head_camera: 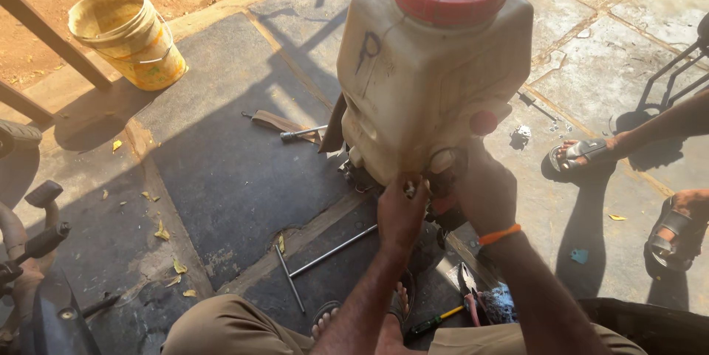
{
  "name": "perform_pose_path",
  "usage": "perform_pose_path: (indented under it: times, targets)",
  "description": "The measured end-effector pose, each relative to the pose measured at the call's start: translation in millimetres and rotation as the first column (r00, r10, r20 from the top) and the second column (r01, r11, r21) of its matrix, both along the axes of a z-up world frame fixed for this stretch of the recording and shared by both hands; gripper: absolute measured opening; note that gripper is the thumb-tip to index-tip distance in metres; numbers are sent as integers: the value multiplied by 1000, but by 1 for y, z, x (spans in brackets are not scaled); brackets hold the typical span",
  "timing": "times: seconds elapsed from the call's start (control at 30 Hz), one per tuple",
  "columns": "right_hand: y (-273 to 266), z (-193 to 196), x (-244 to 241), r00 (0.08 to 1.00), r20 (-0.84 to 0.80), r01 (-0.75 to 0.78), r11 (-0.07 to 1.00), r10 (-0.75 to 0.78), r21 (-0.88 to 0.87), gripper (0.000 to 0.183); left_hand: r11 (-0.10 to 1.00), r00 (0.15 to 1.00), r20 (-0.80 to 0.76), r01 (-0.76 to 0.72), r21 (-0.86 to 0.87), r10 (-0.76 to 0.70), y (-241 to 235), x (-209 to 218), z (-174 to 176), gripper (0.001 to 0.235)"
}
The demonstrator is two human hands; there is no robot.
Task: The person disassembles a small engine component, cleans it with a cloth, and reassembles the parts using a screwdriver and pliers while sitting on the ground next to a power sprayer.
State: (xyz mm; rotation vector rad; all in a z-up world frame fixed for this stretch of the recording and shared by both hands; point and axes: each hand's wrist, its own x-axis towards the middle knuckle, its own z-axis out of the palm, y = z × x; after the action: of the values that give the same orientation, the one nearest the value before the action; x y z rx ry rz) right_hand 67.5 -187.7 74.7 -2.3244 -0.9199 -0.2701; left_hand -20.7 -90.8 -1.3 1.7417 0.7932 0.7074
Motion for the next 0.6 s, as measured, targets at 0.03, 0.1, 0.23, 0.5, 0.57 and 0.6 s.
perform_pose_path:
  times: [0.03,0.1,0.23,0.5,0.57,0.6]
  targets:
    - [-4,2,-6,999,-25,-31,999,31,31,17,1000,1000,-10,-4,20,4,-7,-3,8,39]
    - [-18,-3,-15,996,-89,-18,999,20,27,20,957,989,54,119,264,-138,-9,-6,19,56]
    - [-54,-41,-12,985,-73,-149,981,159,124,25,877,958,-25,270,398,-284,-17,-10,8,30]
    - [-40,-81,-8,519,-748,61,855,414,515,32,963,969,-36,245,114,-243,-24,-15,-29,27]
    - [-36,-86,-10,580,-706,-24,875,406,483,30,969,973,-11,232,91,-232,-23,-15,-37,30]
    - [-33,-87,-9,638,-662,-73,887,393,456,30,968,971,0,237,86,-238,-21,-14,-41,33]
